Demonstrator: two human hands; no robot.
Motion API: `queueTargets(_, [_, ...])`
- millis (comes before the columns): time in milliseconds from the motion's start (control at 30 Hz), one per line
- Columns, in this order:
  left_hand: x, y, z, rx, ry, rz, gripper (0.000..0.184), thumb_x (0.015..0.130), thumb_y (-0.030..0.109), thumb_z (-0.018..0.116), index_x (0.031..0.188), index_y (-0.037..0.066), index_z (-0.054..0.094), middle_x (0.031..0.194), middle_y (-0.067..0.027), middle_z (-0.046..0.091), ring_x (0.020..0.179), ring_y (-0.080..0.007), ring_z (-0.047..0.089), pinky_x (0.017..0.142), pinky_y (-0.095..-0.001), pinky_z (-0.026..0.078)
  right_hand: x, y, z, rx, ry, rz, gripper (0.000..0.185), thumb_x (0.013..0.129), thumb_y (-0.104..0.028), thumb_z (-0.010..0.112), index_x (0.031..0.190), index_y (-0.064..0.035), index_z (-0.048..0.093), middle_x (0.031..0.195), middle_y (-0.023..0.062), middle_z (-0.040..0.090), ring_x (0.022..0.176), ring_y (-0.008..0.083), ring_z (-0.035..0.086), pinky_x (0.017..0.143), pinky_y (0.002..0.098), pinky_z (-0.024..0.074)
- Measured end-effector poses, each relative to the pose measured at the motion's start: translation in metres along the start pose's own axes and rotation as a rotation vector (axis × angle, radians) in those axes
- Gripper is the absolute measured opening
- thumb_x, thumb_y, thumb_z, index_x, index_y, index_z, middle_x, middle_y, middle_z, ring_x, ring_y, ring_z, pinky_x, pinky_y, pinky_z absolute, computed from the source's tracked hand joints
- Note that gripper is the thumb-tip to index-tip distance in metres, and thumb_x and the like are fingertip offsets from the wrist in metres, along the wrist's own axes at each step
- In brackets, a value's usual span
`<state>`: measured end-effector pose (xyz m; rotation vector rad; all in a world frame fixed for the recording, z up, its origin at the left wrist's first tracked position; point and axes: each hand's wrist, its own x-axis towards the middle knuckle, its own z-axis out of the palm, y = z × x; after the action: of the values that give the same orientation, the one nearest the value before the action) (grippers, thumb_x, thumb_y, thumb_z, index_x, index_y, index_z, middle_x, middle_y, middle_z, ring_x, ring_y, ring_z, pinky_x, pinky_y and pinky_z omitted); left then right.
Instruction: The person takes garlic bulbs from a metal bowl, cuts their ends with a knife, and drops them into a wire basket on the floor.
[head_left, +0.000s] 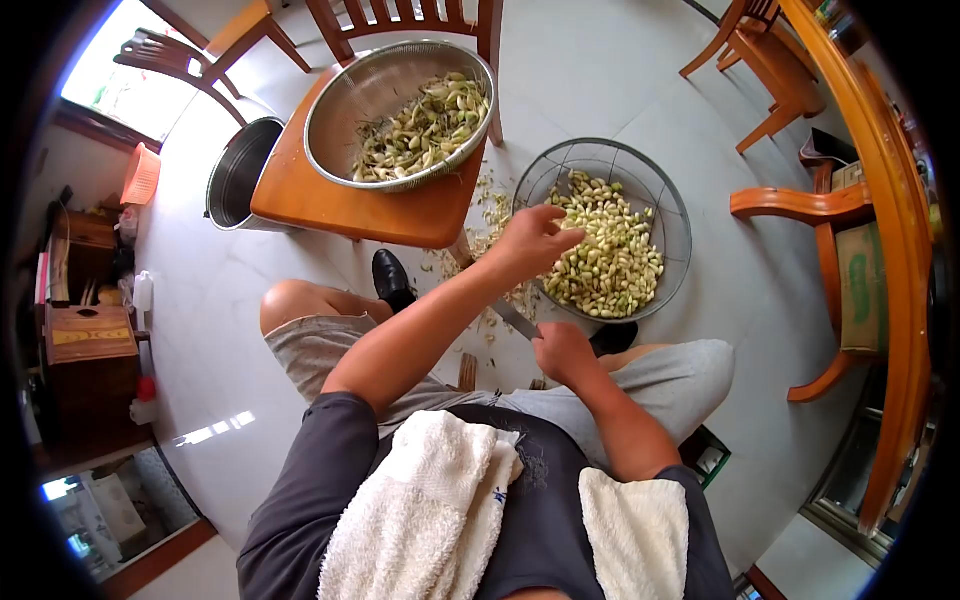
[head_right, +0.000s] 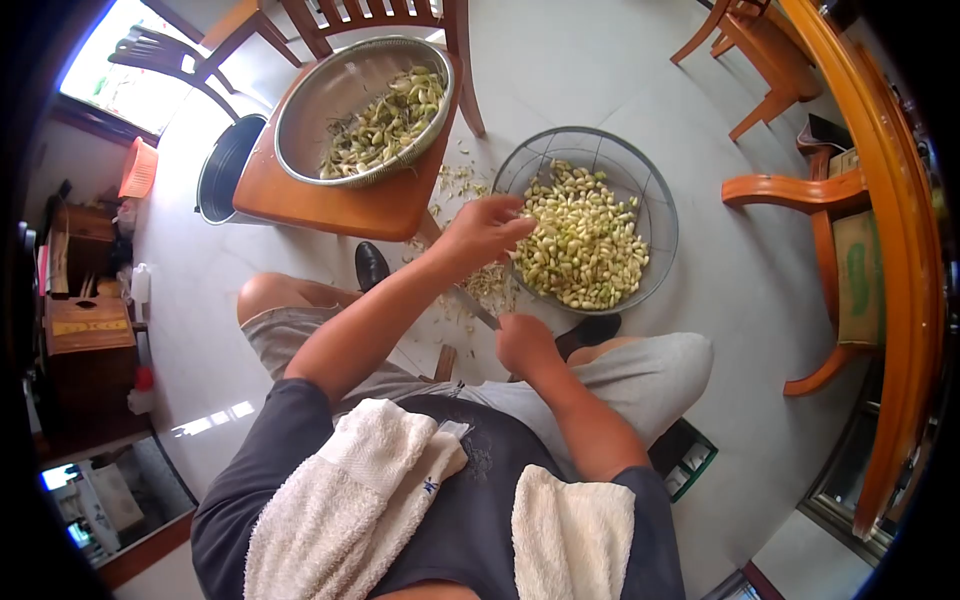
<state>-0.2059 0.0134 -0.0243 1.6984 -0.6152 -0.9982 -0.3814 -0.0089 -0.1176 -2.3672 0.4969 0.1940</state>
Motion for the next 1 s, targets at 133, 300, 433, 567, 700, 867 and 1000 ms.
queueTargets(133, [0.020,0.050,-0.028,0.290,0.113,0.265,0.026,0.082,0.020,0.065,0.098,0.000,0.066,0.079,-0.0106,0.067,0.066,-0.0148,0.062,0.056,-0.0295,0.050,-0.004,0.001,-0.008,0.067,0.079,0.041,0.014,0.076,-0.015,0.056,0.075,-0.0009,0.058,0.075,0.0226,0.060,0.073,0.0417,0.058,0.066,0.0504,0.0455])
queueTargets(300, [0.092,0.073,-0.140,0.516,0.452,0.393,0.020,0.081,0.012,0.063,0.098,0.001,0.066,0.078,-0.0069,0.066,0.060,-0.0113,0.061,0.054,-0.0260,0.050,-0.003,0.000,-0.015,0.081,0.077,0.063,0.016,0.079,-0.015,0.055,0.074,0.0000,0.058,0.074,0.0227,0.060,0.074,0.0419,0.058,0.068,0.0500,0.0459])
queueTargets(433, [0.137,0.051,-0.194,0.730,0.414,0.360,0.025,0.075,0.010,0.062,0.099,0.005,0.067,0.088,-0.0135,0.068,0.079,-0.0261,0.066,0.073,-0.0345,0.052,-0.004,-0.003,-0.020,0.033,-0.026,0.075,0.017,0.081,-0.017,0.054,0.083,-0.0007,0.059,0.080,0.0215,0.061,0.078,0.0402,0.059,0.070,0.0486,0.0468])
queueTargets(567, [0.150,0.045,-0.195,0.896,0.363,0.284,0.028,0.073,0.010,0.063,0.101,0.006,0.067,0.096,-0.0162,0.067,0.090,-0.0291,0.064,0.082,-0.0370,0.050,-0.003,-0.001,-0.016,0.060,-0.062,0.056,0.016,0.082,-0.017,0.053,0.085,-0.0018,0.059,0.081,0.0207,0.061,0.079,0.0393,0.059,0.071,0.0491,0.0466])
queueTargets(700, [0.161,0.043,-0.194,0.993,0.377,0.244,0.028,0.072,0.011,0.065,0.099,0.007,0.067,0.095,-0.0165,0.066,0.089,-0.0305,0.064,0.080,-0.0378,0.051,-0.001,-0.002,-0.017,0.062,-0.089,0.054,0.017,0.082,-0.017,0.053,0.086,-0.0019,0.059,0.081,0.0210,0.061,0.079,0.0395,0.059,0.070,0.0496,0.0462])
queueTargets(867, [0.158,0.043,-0.202,0.902,0.393,0.303,0.025,0.071,0.013,0.070,0.094,0.006,0.067,0.085,-0.0141,0.066,0.081,-0.0250,0.064,0.074,-0.0350,0.051,-0.002,-0.004,-0.016,0.060,-0.087,0.053,0.017,0.082,-0.017,0.053,0.087,-0.0019,0.058,0.082,0.0212,0.061,0.080,0.0400,0.059,0.071,0.0496,0.0460])
queueTargets(1000, [0.136,0.043,-0.217,0.677,0.463,0.410,0.027,0.069,0.013,0.074,0.092,0.003,0.065,0.077,-0.0098,0.063,0.074,-0.0186,0.061,0.069,-0.0308,0.051,-0.003,-0.002,-0.015,0.107,0.025,0.056,0.017,0.081,-0.019,0.056,0.080,-0.0028,0.059,0.074,0.0214,0.060,0.074,0.0416,0.057,0.066,0.0491,0.0453])
